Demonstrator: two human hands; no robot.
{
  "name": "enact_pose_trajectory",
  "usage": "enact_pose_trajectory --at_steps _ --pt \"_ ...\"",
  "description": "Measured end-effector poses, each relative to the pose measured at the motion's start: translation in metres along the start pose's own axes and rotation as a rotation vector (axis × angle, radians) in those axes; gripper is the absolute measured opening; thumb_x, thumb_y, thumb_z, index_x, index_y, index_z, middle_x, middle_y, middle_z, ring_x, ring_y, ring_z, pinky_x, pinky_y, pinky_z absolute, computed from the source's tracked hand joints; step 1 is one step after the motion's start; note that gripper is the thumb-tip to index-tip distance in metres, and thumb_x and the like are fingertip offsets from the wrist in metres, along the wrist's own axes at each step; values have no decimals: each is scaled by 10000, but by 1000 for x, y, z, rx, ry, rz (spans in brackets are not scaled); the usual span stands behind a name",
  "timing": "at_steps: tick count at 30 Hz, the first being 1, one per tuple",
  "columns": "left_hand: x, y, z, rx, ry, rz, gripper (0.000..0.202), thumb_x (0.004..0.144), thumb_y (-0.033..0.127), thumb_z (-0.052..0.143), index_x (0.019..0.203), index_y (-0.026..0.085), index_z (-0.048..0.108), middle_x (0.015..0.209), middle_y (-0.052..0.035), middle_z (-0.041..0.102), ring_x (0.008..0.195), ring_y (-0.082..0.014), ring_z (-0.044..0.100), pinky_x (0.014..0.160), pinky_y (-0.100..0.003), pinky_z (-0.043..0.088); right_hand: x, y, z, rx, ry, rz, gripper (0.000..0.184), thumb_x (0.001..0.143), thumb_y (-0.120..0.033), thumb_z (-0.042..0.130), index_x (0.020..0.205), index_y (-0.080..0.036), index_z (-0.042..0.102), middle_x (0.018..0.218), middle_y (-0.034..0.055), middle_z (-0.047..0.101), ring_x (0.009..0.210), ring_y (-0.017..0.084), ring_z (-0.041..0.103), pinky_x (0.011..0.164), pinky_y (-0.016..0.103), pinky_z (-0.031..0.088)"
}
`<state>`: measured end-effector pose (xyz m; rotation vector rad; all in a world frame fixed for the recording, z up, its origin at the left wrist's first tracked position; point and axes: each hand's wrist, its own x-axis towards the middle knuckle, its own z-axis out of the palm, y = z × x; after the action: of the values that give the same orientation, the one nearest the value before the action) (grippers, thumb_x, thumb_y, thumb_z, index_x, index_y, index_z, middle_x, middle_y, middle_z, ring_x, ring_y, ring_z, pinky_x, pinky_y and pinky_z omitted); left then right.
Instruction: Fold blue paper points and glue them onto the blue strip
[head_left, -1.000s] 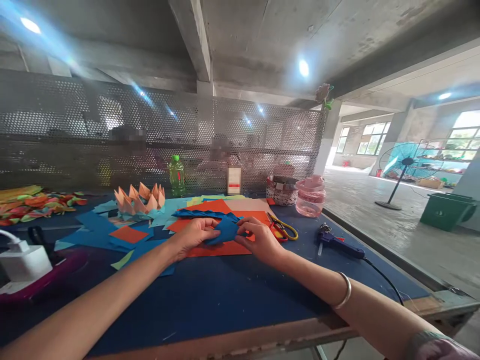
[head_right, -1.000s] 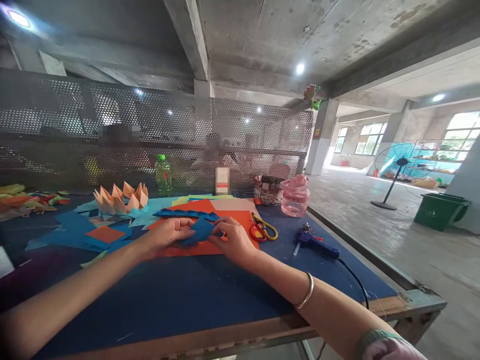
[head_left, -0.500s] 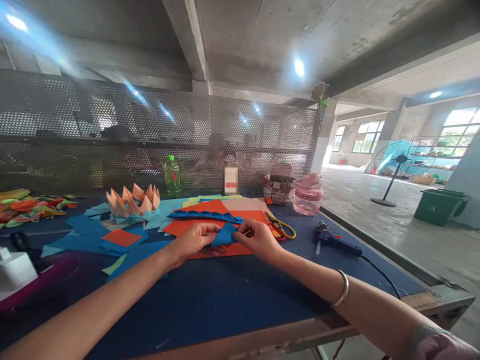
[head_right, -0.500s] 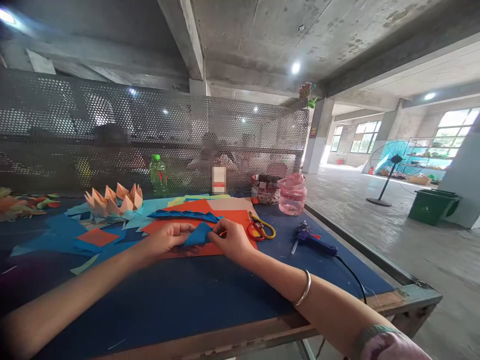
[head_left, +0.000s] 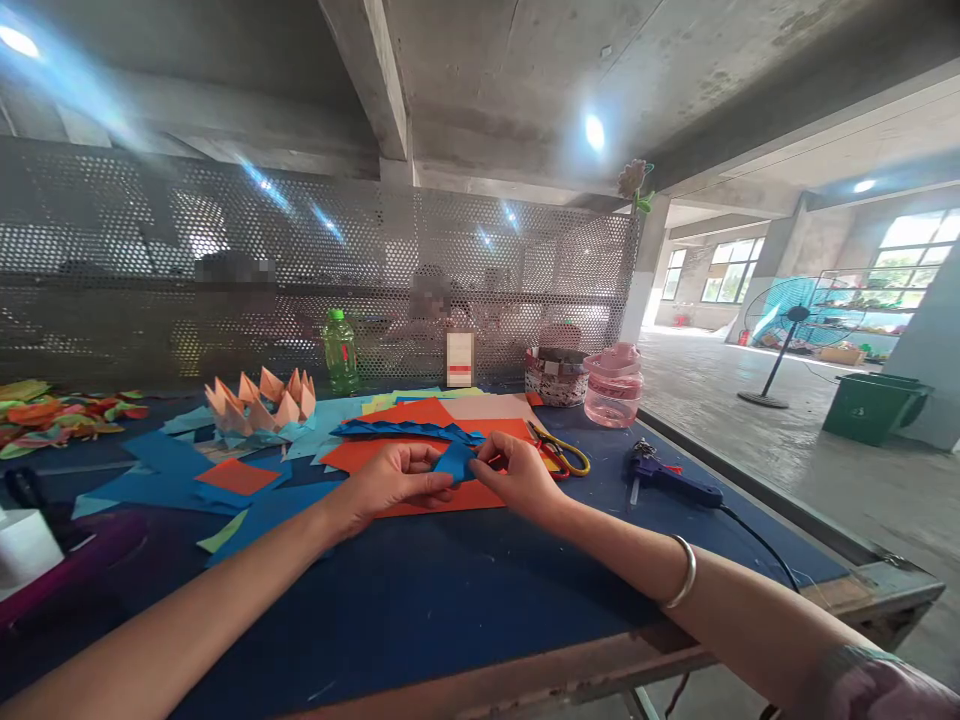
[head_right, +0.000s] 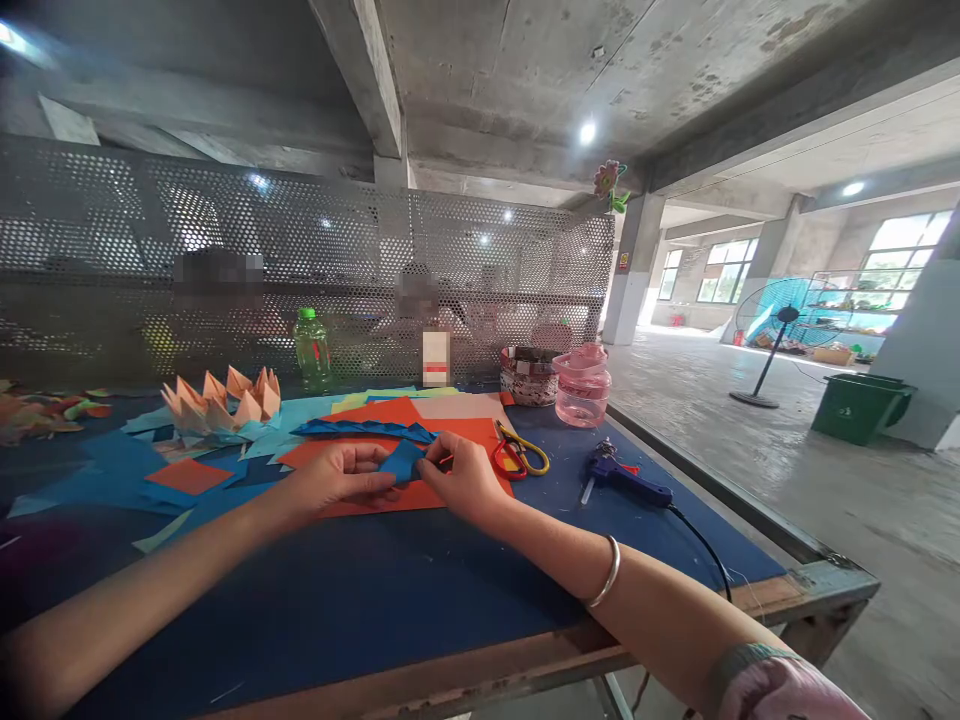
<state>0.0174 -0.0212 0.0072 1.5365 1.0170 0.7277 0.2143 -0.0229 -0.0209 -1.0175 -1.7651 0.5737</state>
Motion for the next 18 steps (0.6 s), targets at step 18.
enact_pose_trajectory --at_steps 18 --pt "1 -1 -1 -57 11 21 389 659 504 731 836 160 689 773 -60 745 782 -236 703 738 -335 555 -2 0 -1 15 -7 -29 126 754 -249 574 662 -186 514 674 -11 594 644 127 556 641 255 460"
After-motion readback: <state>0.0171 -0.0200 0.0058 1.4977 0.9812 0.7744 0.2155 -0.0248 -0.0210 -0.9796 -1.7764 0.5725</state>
